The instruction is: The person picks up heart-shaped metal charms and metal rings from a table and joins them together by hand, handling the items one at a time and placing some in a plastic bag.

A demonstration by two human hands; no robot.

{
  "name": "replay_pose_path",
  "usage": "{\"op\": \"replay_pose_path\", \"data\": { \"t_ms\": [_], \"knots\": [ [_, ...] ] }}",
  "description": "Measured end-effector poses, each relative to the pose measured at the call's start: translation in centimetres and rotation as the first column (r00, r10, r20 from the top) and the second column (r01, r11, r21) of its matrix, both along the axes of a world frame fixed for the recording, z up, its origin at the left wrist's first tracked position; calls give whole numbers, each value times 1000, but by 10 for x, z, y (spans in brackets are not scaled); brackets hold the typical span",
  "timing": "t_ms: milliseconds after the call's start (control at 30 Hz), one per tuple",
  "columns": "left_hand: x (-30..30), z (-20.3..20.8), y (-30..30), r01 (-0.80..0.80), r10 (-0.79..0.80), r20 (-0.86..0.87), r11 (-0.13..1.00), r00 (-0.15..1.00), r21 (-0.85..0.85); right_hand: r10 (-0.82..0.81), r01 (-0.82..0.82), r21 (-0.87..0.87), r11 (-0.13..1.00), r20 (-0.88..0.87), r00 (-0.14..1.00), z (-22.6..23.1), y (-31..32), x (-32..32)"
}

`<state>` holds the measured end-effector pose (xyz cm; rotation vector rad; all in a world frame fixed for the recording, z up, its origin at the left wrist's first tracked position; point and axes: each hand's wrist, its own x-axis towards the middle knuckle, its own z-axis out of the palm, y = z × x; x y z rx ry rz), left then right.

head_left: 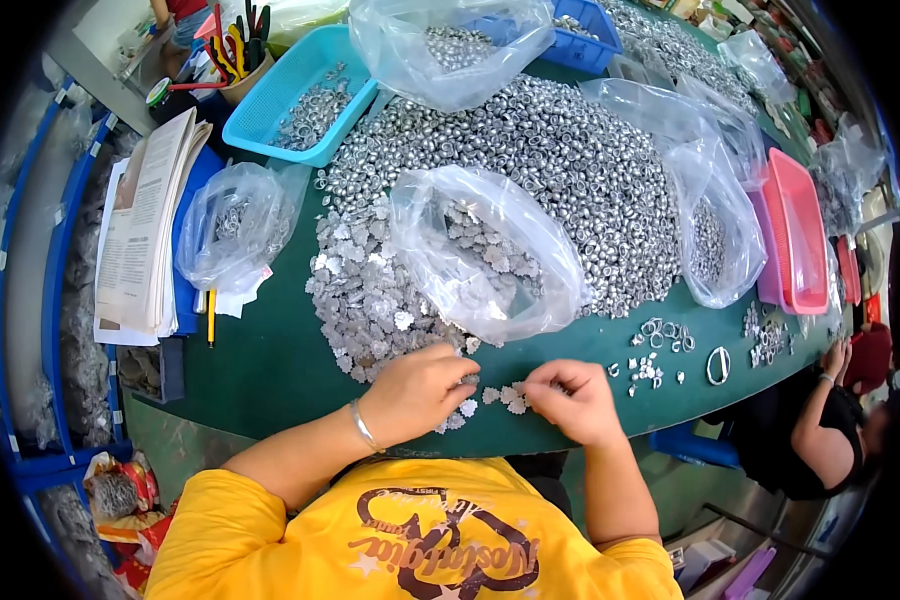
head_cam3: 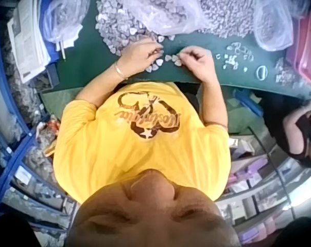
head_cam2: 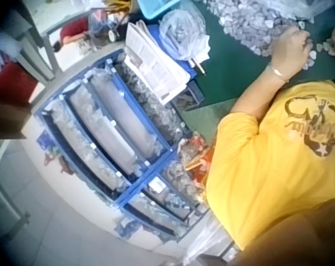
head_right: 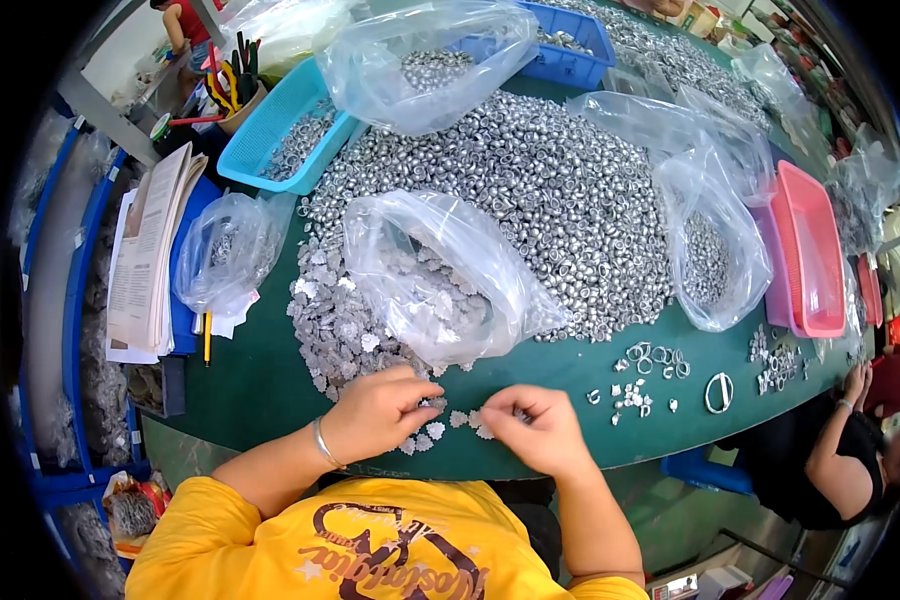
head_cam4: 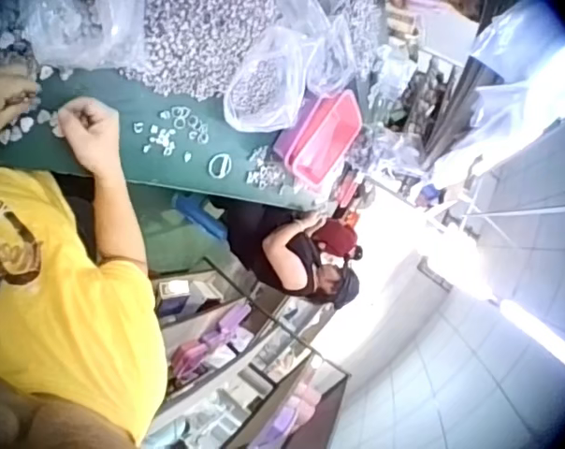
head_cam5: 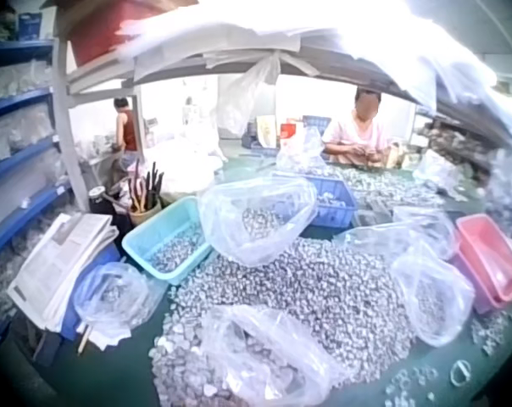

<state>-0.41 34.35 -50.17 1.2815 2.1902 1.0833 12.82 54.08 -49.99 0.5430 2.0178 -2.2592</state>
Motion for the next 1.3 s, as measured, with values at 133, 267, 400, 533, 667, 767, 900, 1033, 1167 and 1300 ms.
{"op": "replay_pose_path", "data": {
  "t_ms": [133, 267, 400, 533, 667, 767, 900, 1033, 1167, 1300],
  "knots": [
    [8, -8, 0, 30, -43, -194, 997, 980, -69, 246, -41, 840, 541, -112, 963, 3, -32, -6],
    [10, -7, -1, 36, -46, -214, 998, 976, -48, 244, -16, 902, 432, -100, 965, 1, -37, -4],
    [10, -9, -1, 25, -33, -203, 999, 979, -41, 227, 125, 900, 417, -237, 945, -4, -34, -6],
    [10, -11, -4, 38, -30, -179, 999, 983, 39, 224, 111, 844, 525, -263, 938, -3, -29, -1],
    [8, -6, -8, 45, -41, -56, 997, 998, 60, 133, 133, 836, 533, -238, 962, 1, -21, 2],
    [4, -4, -8, -69, 78, -78, 991, 994, 116, 227, 72, 861, 503, -212, 951, 3, -26, 0],
    [10, -5, 0, -18, 37, -203, 995, 979, 93, 295, 36, 880, 474, -198, 935, -6, -33, -2],
    [13, -10, 4, -8, 20, -242, 999, 970, 47, 36, 40, 376, 926, -194, 980, 2, -19, 3],
    [10, -11, 3, 4, 14, -238, 997, 971, 72, -383, 156, -816, 556, -85, 920, -1, 7, 15],
    [9, -13, 4, 27, -3, -268, 996, 963, 84, -253, 265, 173, 949, -89, 963, -3, 2, 20]
  ]
}}
